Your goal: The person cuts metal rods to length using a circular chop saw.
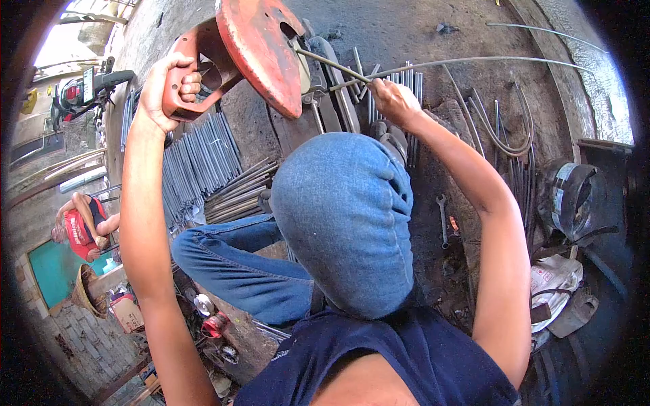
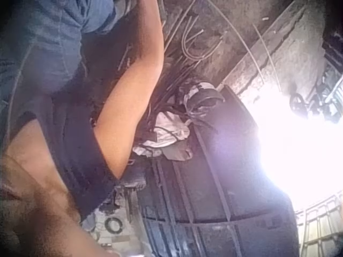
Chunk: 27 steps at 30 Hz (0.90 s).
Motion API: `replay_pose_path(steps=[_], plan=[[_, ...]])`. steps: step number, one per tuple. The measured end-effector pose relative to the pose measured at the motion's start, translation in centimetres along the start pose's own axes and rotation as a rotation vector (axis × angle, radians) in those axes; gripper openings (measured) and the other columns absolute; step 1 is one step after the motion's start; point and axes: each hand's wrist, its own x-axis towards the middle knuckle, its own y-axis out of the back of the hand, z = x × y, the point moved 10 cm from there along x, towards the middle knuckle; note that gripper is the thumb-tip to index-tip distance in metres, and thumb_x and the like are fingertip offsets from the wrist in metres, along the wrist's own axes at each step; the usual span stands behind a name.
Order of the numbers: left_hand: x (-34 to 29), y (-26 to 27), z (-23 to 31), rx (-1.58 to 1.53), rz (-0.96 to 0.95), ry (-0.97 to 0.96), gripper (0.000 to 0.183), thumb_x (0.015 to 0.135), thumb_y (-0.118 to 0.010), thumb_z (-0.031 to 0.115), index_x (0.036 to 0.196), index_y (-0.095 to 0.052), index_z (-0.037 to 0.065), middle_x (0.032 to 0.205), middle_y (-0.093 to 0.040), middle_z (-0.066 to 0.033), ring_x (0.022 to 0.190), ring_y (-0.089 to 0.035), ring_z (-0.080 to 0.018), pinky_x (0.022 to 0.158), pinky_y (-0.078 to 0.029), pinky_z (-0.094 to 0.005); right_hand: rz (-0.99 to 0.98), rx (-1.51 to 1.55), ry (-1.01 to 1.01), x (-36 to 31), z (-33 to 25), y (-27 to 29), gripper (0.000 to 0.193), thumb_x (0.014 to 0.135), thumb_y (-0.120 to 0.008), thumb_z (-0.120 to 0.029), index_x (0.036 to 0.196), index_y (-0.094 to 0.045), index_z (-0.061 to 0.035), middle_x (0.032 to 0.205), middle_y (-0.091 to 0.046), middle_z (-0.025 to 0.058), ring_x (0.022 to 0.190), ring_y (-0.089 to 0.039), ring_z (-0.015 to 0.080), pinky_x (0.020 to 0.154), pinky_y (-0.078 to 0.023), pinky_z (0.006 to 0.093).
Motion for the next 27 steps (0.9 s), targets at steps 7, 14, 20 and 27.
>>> replay_pose_path(steps=[7, 14, 20, 27], plan=[[0.3, 0.2, -0.1, 0.017, -0.017, 0.030, 0.017, 0.085, -0.056, 0.021, 0.082, -0.042, 0.012, 0.060, -0.045, 0.0034, 0.049, -0.043, -0.0043, 0.042, -0.037, -0.0172, 0.064, -0.060, 0.094, -1.2, -0.2, 0.4, 0.023, 0.090, -0.054, -0.016, 0.107, -0.055, 0.0000, 0.084, -0.059, 0.0181, 0.074, -0.063, 0.0359, 0.062, -0.050, 0.0452], [0.1, 0.1, 0.1, 0.025, -0.031, 0.012, 0.016, 0.085, -0.056, 0.021, 0.083, -0.044, 0.012, 0.060, -0.045, 0.0033, 0.050, -0.043, -0.0044, 0.042, -0.037, -0.0170, 0.163, 0.005, 0.173, -1.4, -0.7, 1.9, 0.023, 0.086, -0.057, -0.012, 0.106, -0.057, -0.0003, 0.083, -0.058, 0.0158, 0.073, -0.062, 0.0342, 0.063, -0.051, 0.0429], [0.1, 0.0, 0.0, 0.027, -0.029, 0.015, 0.015, 0.085, -0.056, 0.021, 0.082, -0.044, 0.012, 0.060, -0.044, 0.0037, 0.050, -0.042, -0.0040, 0.042, -0.036, -0.0171, 0.251, -0.014, 0.220, -2.0, -0.7, 2.6, 0.026, 0.082, -0.057, -0.010, 0.106, -0.059, -0.0008, 0.083, -0.058, 0.0133, 0.076, -0.062, 0.0311, 0.064, -0.052, 0.0402], [0.0, -0.2, 0.2, 0.035, -0.031, -0.003, 0.017, 0.085, -0.056, 0.020, 0.080, -0.042, 0.012, 0.060, -0.044, 0.0034, 0.050, -0.042, -0.0041, 0.042, -0.036, -0.0175, 0.258, -0.058, 0.240, -2.0, -0.8, 3.3, 0.033, 0.079, -0.057, -0.009, 0.111, -0.060, -0.0015, 0.085, -0.060, 0.0111, 0.081, -0.063, 0.0281, 0.067, -0.053, 0.0366]])
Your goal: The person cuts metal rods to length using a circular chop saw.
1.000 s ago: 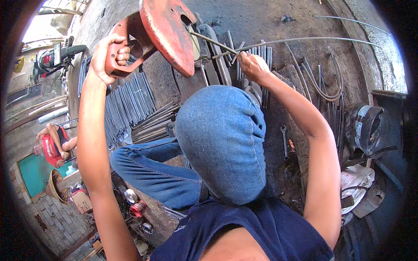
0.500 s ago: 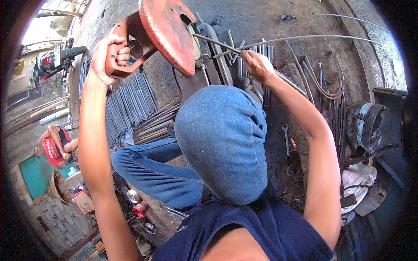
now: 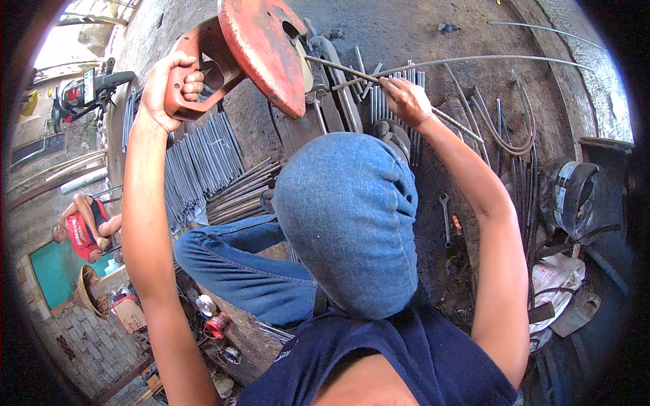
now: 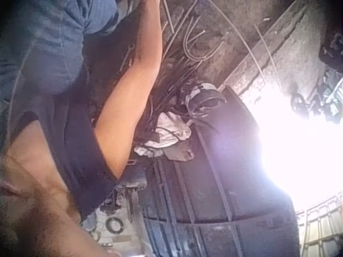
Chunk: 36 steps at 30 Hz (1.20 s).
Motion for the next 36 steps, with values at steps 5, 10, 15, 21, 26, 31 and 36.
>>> replay_pose_path(steps=[5, 10, 15, 21, 26, 31, 36], plan=[[0.1, 0.1, 0.0, -0.004, 0.006, -0.007, 0.016, 0.085, -0.056, 0.020, 0.080, -0.042, 0.013, 0.060, -0.044, 0.0034, 0.050, -0.043, -0.0044, 0.043, -0.036, -0.0176, -0.022, -0.023, 0.001, 0.0, -0.1, 0.2, 0.037, 0.078, -0.057, -0.007, 0.114, -0.059, -0.0014, 0.089, -0.061, 0.0107, 0.084, -0.063, 0.0270, 0.069, -0.054, 0.0354], [0.3, 0.0, 0.0, 0.014, -0.024, -0.001, 0.017, 0.085, -0.056, 0.021, 0.080, -0.042, 0.012, 0.060, -0.045, 0.0033, 0.050, -0.043, -0.0044, 0.043, -0.036, -0.0175, -0.015, -0.020, 0.013, 0.1, -0.2, 0.1, 0.041, 0.075, -0.058, -0.007, 0.115, -0.058, -0.0009, 0.086, -0.059, 0.0105, 0.081, -0.062, 0.0271, 0.068, -0.053, 0.0365], [0.3, 0.3, -0.1, 0.010, -0.003, -0.005, 0.018, 0.084, -0.056, 0.021, 0.079, -0.042, 0.012, 0.060, -0.045, 0.0033, 0.049, -0.043, -0.0041, 0.042, -0.036, -0.0173, 0.007, 0.004, 0.025, 0.2, -0.3, -0.2, 0.041, 0.075, -0.057, -0.007, 0.116, -0.058, -0.0001, 0.084, -0.057, 0.0111, 0.080, -0.061, 0.0279, 0.068, -0.053, 0.0372], [0.3, 0.3, -0.1, 0.006, 0.003, 0.009, 0.019, 0.084, -0.057, 0.021, 0.079, -0.041, 0.012, 0.060, -0.045, 0.0034, 0.049, -0.042, -0.0040, 0.042, -0.036, -0.0171, -0.038, 0.084, -0.046, 0.0, 0.1, -0.6, 0.030, 0.079, -0.056, -0.009, 0.108, -0.059, -0.0013, 0.084, -0.058, 0.0145, 0.077, -0.062, 0.0336, 0.065, -0.052, 0.0424], [0.4, 0.2, -0.1, 0.009, -0.019, 0.014, 0.019, 0.084, -0.056, 0.021, 0.079, -0.041, 0.012, 0.060, -0.045, 0.0035, 0.049, -0.043, -0.0040, 0.042, -0.036, -0.0172, -0.132, 0.142, -0.139, -0.5, 0.1, -2.0, 0.016, 0.085, -0.055, -0.015, 0.095, -0.057, -0.0020, 0.081, -0.059, 0.0187, 0.072, -0.061, 0.0398, 0.063, -0.050, 0.0478], [0.4, 0.3, -0.1, 0.003, -0.014, 0.016, 0.018, 0.084, -0.056, 0.021, 0.079, -0.042, 0.012, 0.060, -0.045, 0.0033, 0.050, -0.043, -0.0041, 0.042, -0.036, -0.0172, -0.138, 0.186, -0.193, -1.0, 0.2, -2.9, 0.020, 0.090, -0.052, -0.022, 0.090, -0.056, -0.0028, 0.078, -0.063, 0.0221, 0.073, -0.062, 0.0424, 0.063, -0.049, 0.0514], [0.4, 0.3, -0.2, -0.021, -0.023, 0.025, 0.018, 0.085, -0.056, 0.021, 0.081, -0.042, 0.012, 0.061, -0.046, 0.0029, 0.050, -0.044, -0.0042, 0.042, -0.037, -0.0170, -0.214, 0.209, -0.239, -1.8, 0.5, -4.6, 0.023, 0.092, -0.051, -0.025, 0.090, -0.053, -0.0031, 0.075, -0.063, 0.0238, 0.070, -0.062, 0.0440, 0.062, -0.048, 0.0542]])
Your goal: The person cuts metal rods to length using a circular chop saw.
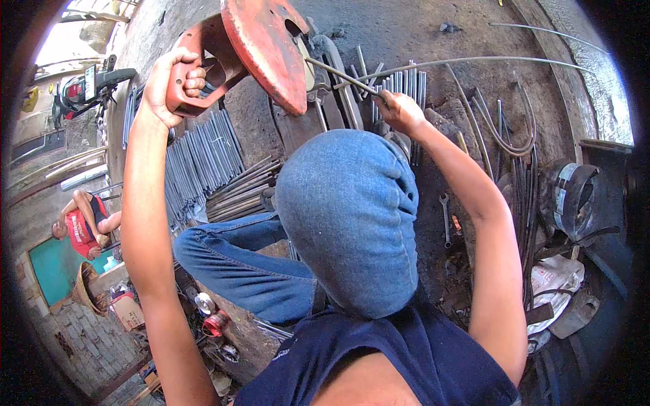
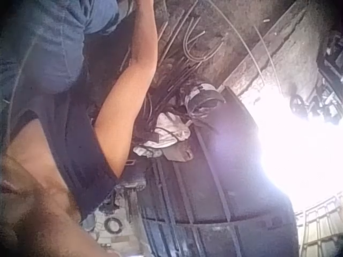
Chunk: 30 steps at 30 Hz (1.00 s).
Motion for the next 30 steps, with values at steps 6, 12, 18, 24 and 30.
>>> replay_pose_path(steps=[6, 12, 18, 24, 30], plan=[[0.0, 0.2, 0.1, 0.009, 0.024, -0.016, 0.018, 0.085, -0.057, 0.021, 0.082, -0.042, 0.011, 0.061, -0.046, 0.0022, 0.050, -0.045, -0.0048, 0.042, -0.038, -0.0173, -0.067, 0.014, -0.103, 0.1, 0.0, -0.9, 0.024, 0.092, -0.051, -0.026, 0.091, -0.052, -0.0020, 0.075, -0.063, 0.0244, 0.071, -0.062, 0.0439, 0.063, -0.049, 0.0535], [0.1, -0.4, -0.2, -0.028, -0.039, 0.012, 0.016, 0.085, -0.055, 0.021, 0.081, -0.043, 0.012, 0.061, -0.046, 0.0019, 0.049, -0.044, -0.0046, 0.040, -0.037, -0.0168, 0.004, 0.345, -0.323, -1.9, 1.9, 2.5, 0.031, 0.088, -0.062, -0.027, 0.099, -0.066, 0.0018, 0.082, -0.063, 0.0277, 0.080, -0.065, 0.0402, 0.072, -0.051, 0.0445], [0.6, 0.0, -0.3, -0.040, -0.054, 0.037, 0.020, 0.088, -0.055, 0.022, 0.077, -0.044, 0.011, 0.061, -0.042, 0.0035, 0.046, -0.040, -0.0036, 0.038, -0.035, -0.0165, 0.264, 0.039, -0.573, -11.7, 10.8, 13.1, 0.036, 0.084, -0.066, -0.029, 0.102, -0.067, 0.0024, 0.089, -0.067, 0.0246, 0.088, -0.067, 0.0364, 0.079, -0.051, 0.0398], [0.6, -0.3, -0.4, -0.111, -0.106, 0.039, 0.016, 0.090, -0.054, 0.019, 0.083, -0.043, 0.009, 0.061, -0.041, 0.0029, 0.047, -0.042, -0.0036, 0.038, -0.035, -0.0155, 0.227, -0.248, -0.765, -21.8, 18.5, 16.9, 0.031, 0.085, -0.064, -0.026, 0.097, -0.068, 0.0025, 0.089, -0.065, 0.0275, 0.089, -0.063, 0.0415, 0.082, -0.049, 0.0455], [0.9, 0.5, -0.2, -0.094, -0.064, 0.016, 0.015, 0.090, -0.053, 0.018, 0.084, -0.043, 0.010, 0.060, -0.040, 0.0026, 0.046, -0.041, -0.0033, 0.037, -0.034, -0.0153, 0.217, -0.356, -0.854, -22.8, 24.0, 13.7, 0.030, 0.083, -0.064, -0.026, 0.090, -0.068, 0.0028, 0.090, -0.064, 0.0276, 0.090, -0.062, 0.0438, 0.083, -0.048, 0.0497]])
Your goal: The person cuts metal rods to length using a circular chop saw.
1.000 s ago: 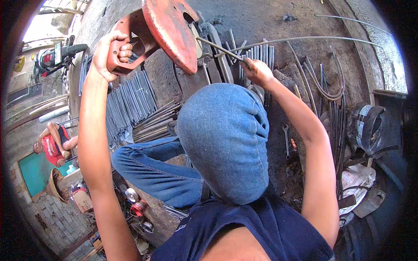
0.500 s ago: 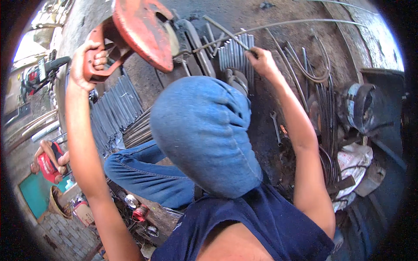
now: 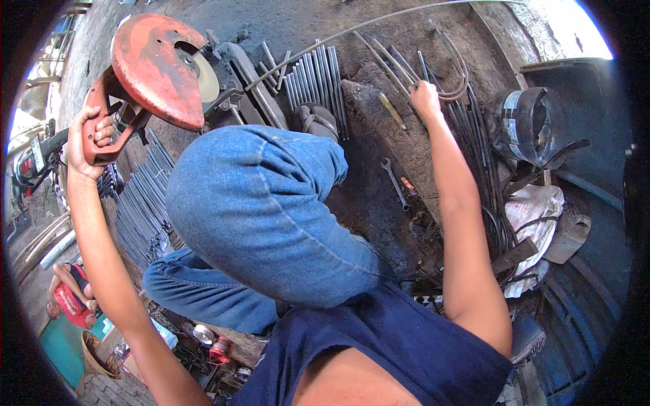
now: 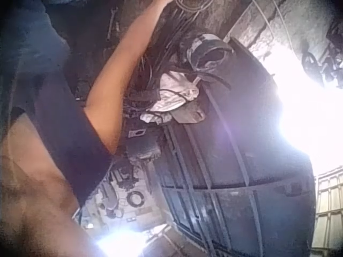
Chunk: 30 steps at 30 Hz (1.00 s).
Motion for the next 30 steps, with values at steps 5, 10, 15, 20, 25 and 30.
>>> replay_pose_path(steps=[5, 10, 15, 20, 25, 30], plan=[[0.2, 0.8, 0.0, -0.021, 0.018, 0.019, 0.017, 0.091, -0.053, 0.019, 0.081, -0.042, 0.010, 0.062, -0.041, 0.0023, 0.046, -0.040, -0.0030, 0.036, -0.033, -0.0156, -0.077, -0.004, -0.020, 3.9, -1.4, -3.9, 0.032, 0.085, -0.063, -0.028, 0.090, -0.067, 0.0029, 0.093, -0.065, 0.0272, 0.095, -0.062, 0.0431, 0.086, -0.048, 0.0494], [0.4, 1.1, 0.0, 0.007, 0.012, 0.029, 0.021, 0.092, -0.051, 0.020, 0.079, -0.040, 0.009, 0.062, -0.040, 0.0015, 0.045, -0.039, -0.0038, 0.035, -0.032, -0.0163, -0.111, 0.009, -0.041, 6.1, -2.0, -5.9, 0.030, 0.085, -0.062, -0.030, 0.093, -0.070, -0.0016, 0.099, -0.065, 0.0269, 0.097, -0.062, 0.0419, 0.088, -0.049, 0.0475], [0.6, 1.8, 0.2, 0.010, 0.016, 0.035, 0.022, 0.093, -0.050, 0.020, 0.078, -0.040, 0.008, 0.063, -0.040, 0.0010, 0.044, -0.039, -0.0040, 0.034, -0.033, -0.0165, -0.178, 0.032, -0.111, 6.5, -1.6, -6.6, 0.032, 0.083, -0.061, -0.031, 0.097, -0.071, -0.0038, 0.101, -0.064, 0.0279, 0.100, -0.062, 0.0412, 0.091, -0.049, 0.0455], [0.9, 2.0, 0.3, -0.016, -0.013, 0.043, 0.021, 0.094, -0.049, 0.020, 0.078, -0.040, 0.008, 0.063, -0.040, 0.0006, 0.044, -0.040, -0.0044, 0.034, -0.034, -0.0159, -0.250, 0.039, -0.164, 6.2, -1.9, -6.1, 0.037, 0.081, -0.053, -0.025, 0.101, -0.068, 0.0022, 0.110, -0.062, 0.0286, 0.106, -0.060, 0.0400, 0.094, -0.047, 0.0448], [0.7, 2.0, 0.3, 0.002, 0.011, 0.048, 0.023, 0.094, -0.049, 0.020, 0.076, -0.040, 0.008, 0.062, -0.040, 0.0007, 0.044, -0.040, -0.0048, 0.034, -0.034, -0.0161, -0.263, 0.086, -0.300, 5.8, -1.3, -6.1, 0.043, 0.080, -0.053, -0.026, 0.112, -0.064, 0.0002, 0.119, -0.060, 0.0255, 0.113, -0.057, 0.0383, 0.095, -0.047, 0.0439], [0.6, 1.7, 0.2, 0.012, 0.021, 0.046, 0.025, 0.093, -0.050, 0.020, 0.073, -0.040, 0.009, 0.061, -0.039, 0.0009, 0.044, -0.039, -0.0048, 0.035, -0.034, -0.0161, -0.253, 0.081, -0.312, 5.7, -1.0, -6.5, 0.045, 0.081, -0.055, -0.030, 0.114, -0.063, -0.0004, 0.120, -0.060, 0.0246, 0.113, -0.058, 0.0376, 0.096, -0.046, 0.0436]])
